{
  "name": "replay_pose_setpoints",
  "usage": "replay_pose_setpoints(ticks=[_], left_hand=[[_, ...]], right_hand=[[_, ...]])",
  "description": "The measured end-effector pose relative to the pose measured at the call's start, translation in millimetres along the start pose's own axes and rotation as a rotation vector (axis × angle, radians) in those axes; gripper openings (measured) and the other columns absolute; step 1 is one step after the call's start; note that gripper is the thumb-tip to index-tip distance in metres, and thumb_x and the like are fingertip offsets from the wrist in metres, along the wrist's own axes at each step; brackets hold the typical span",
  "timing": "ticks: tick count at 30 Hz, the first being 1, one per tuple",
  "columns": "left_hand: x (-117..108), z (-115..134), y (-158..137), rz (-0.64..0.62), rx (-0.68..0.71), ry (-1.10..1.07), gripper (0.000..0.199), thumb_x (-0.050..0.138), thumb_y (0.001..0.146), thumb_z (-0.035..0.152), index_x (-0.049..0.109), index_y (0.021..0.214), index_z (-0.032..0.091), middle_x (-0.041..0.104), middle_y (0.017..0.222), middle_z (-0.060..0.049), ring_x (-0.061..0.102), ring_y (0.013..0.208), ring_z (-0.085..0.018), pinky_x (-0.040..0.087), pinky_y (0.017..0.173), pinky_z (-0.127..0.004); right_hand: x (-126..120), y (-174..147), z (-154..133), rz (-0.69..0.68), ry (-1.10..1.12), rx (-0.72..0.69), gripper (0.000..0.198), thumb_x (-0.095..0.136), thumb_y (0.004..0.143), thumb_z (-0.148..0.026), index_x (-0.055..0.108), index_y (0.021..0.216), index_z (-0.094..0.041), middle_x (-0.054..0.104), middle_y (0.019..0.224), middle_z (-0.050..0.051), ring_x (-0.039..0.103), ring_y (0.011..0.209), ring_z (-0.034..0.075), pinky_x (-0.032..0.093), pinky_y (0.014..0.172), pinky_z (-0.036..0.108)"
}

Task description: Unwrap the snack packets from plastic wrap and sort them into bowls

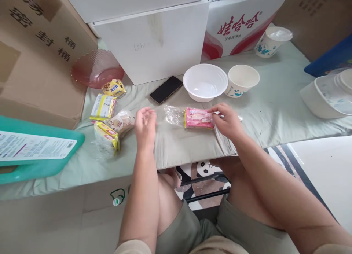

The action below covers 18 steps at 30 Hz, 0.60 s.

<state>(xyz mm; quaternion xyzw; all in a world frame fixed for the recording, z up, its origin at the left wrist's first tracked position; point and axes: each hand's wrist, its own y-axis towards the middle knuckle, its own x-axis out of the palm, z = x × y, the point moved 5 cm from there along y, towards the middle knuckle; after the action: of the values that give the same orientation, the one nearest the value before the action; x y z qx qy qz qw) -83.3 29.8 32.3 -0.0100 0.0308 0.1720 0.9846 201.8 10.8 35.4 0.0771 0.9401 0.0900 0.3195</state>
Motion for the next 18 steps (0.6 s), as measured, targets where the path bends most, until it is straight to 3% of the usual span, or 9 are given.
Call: replay_pose_setpoints(ticks=[3, 5, 7, 11, 14, 16, 18], left_hand=[[23, 8, -12, -0.279, 0.241, 0.251, 0.051, 0.084, 0.069, 0.03, 0.064, 0.117, 0.027, 0.052, 0.145, -0.008, 0.046, 0.136, -0.031, 0.043, 0.108, -0.046], [36, 6, -19, -0.41, 0.327, 0.406, 0.041, 0.087, 0.063, 0.024, 0.071, 0.1, 0.026, 0.047, 0.15, -0.008, 0.035, 0.145, -0.035, 0.03, 0.119, -0.054], [42, 3, -20, -0.449, 0.352, 0.447, 0.016, 0.083, 0.068, 0.02, 0.074, 0.081, 0.023, 0.05, 0.148, -0.008, 0.037, 0.144, -0.035, 0.026, 0.122, -0.055], [28, 6, -9, -0.33, 0.369, 0.33, 0.004, 0.076, 0.074, 0.02, 0.076, 0.072, 0.023, 0.058, 0.136, -0.007, 0.051, 0.134, -0.031, 0.032, 0.12, -0.053], [7, 13, -2, -0.192, 0.388, 0.218, 0.003, 0.078, 0.071, 0.024, 0.076, 0.071, 0.025, 0.063, 0.129, -0.004, 0.048, 0.138, -0.031, 0.029, 0.122, -0.051], [-6, 16, 0, -0.113, 0.39, 0.162, 0.003, 0.078, 0.069, 0.026, 0.075, 0.069, 0.025, 0.065, 0.123, -0.004, 0.047, 0.14, -0.03, 0.029, 0.123, -0.051], [-13, 18, -2, -0.122, 0.395, 0.153, 0.003, 0.077, 0.068, 0.025, 0.074, 0.067, 0.025, 0.069, 0.117, -0.004, 0.052, 0.134, -0.031, 0.033, 0.12, -0.051]], right_hand=[[6, -4, -6, -0.026, -0.019, -0.044, 0.047, 0.063, 0.077, -0.035, 0.065, 0.123, -0.022, 0.057, 0.125, 0.012, 0.057, 0.112, 0.027, 0.049, 0.092, 0.043], [8, -5, -7, -0.025, -0.058, -0.045, 0.061, 0.066, 0.074, -0.033, 0.059, 0.133, -0.023, 0.052, 0.131, 0.014, 0.054, 0.117, 0.028, 0.049, 0.093, 0.043], [6, -4, -3, -0.01, -0.081, -0.01, 0.052, 0.06, 0.076, -0.026, 0.063, 0.128, -0.024, 0.056, 0.125, 0.013, 0.058, 0.109, 0.026, 0.05, 0.089, 0.041], [-5, 2, 17, 0.105, -0.09, 0.103, 0.035, 0.05, 0.077, -0.017, 0.07, 0.105, -0.023, 0.064, 0.105, 0.009, 0.062, 0.088, 0.021, 0.051, 0.084, 0.041], [-12, 7, 33, 0.161, -0.048, 0.158, 0.032, 0.049, 0.076, -0.018, 0.07, 0.1, -0.021, 0.066, 0.096, 0.007, 0.062, 0.086, 0.021, 0.051, 0.083, 0.041], [-15, 10, 39, 0.178, -0.014, 0.184, 0.03, 0.05, 0.076, -0.019, 0.069, 0.099, -0.02, 0.067, 0.095, 0.008, 0.063, 0.085, 0.021, 0.051, 0.081, 0.04], [-18, 11, 39, 0.223, -0.019, 0.194, 0.03, 0.049, 0.075, -0.019, 0.067, 0.099, -0.02, 0.067, 0.1, 0.009, 0.064, 0.086, 0.021, 0.052, 0.08, 0.039]])
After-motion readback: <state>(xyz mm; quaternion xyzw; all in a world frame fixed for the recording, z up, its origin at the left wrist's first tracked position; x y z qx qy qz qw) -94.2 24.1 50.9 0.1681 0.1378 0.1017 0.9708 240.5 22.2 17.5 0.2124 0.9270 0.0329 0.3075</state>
